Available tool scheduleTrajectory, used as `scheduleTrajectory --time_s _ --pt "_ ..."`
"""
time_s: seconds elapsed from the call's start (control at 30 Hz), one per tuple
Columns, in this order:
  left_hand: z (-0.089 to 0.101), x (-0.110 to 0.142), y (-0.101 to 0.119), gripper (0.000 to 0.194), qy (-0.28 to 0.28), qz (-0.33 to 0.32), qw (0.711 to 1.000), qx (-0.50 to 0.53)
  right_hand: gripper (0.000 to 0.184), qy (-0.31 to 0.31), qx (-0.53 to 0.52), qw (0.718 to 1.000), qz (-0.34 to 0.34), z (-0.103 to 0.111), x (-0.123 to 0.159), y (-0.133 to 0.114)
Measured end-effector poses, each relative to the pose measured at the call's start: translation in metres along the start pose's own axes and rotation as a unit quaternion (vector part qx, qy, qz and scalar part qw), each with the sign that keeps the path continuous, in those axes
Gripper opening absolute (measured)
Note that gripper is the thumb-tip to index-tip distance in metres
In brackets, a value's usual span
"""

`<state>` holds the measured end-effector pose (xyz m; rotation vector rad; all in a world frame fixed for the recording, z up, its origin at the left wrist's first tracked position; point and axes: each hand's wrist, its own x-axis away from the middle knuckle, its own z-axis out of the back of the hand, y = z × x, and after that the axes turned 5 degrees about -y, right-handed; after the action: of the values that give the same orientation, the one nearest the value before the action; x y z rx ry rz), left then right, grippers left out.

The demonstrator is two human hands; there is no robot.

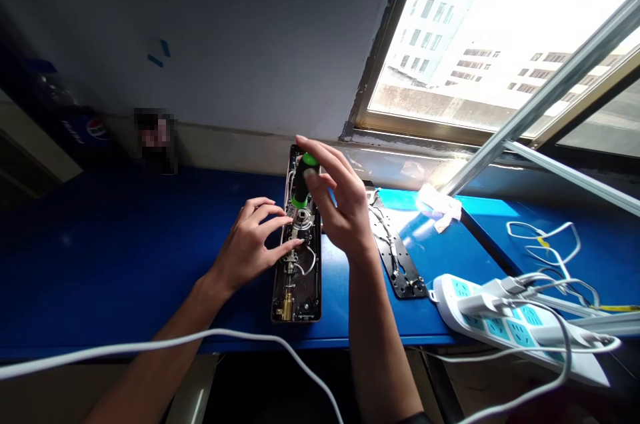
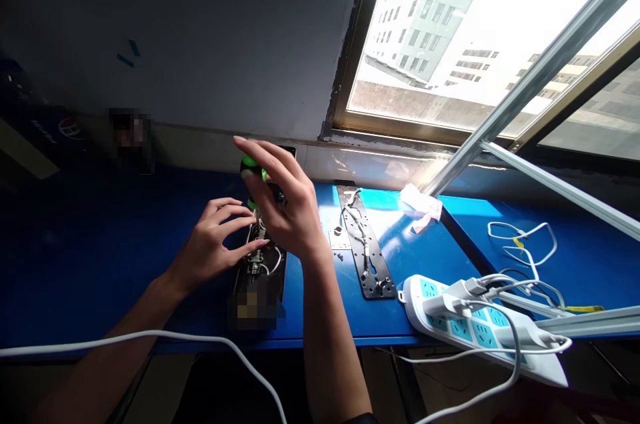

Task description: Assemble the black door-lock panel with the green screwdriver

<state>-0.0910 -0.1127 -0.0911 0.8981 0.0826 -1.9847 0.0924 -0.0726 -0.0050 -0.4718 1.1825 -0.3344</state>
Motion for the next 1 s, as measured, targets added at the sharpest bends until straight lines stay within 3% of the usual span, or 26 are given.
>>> scheduleTrajectory --time_s 0.1,0.27,0.43,0.6,0.8,0.93,1.0 --pt "-0.0003 -0.0005 0.0001 0.027 0.0 0.0 1.0 0.004 0.038 -0.023 -0.027 0.999 0.004 0.0005 -0.0005 0.0001" --pt "-0.0008 0.0002 -0.0002 0.029 -0.001 0.0 1.0 0.004 0.027 0.062 0.019 0.998 0.004 0.0005 0.0011 0.0018" --pt "-0.0006 0.0007 0.0003 0.03 -0.003 0.001 1.0 0.006 0.035 0.004 -0.046 0.999 0.013 0.0028 0.0008 -0.0001" --pt "-0.0012 0.0005 -0.0005 0.029 -0.005 -0.002 1.0 -0.002 0.023 0.07 0.049 0.996 0.009 0.0021 -0.0007 -0.0011" --pt "-0.0017 0.0005 -0.0014 0.03 -0.005 0.002 1.0 0.0 0.039 -0.01 -0.039 0.999 0.004 0.0015 0.0009 0.0029" --pt "-0.002 0.0004 -0.0015 0.029 -0.005 -0.002 1.0 0.001 0.029 0.072 0.013 0.997 -0.004 -0.0008 0.0007 0.0035" --pt "-0.0021 0.0004 -0.0015 0.03 -0.003 -0.001 1.0 0.001 0.028 0.068 0.015 0.998 0.0 -0.0011 0.0006 0.0029"
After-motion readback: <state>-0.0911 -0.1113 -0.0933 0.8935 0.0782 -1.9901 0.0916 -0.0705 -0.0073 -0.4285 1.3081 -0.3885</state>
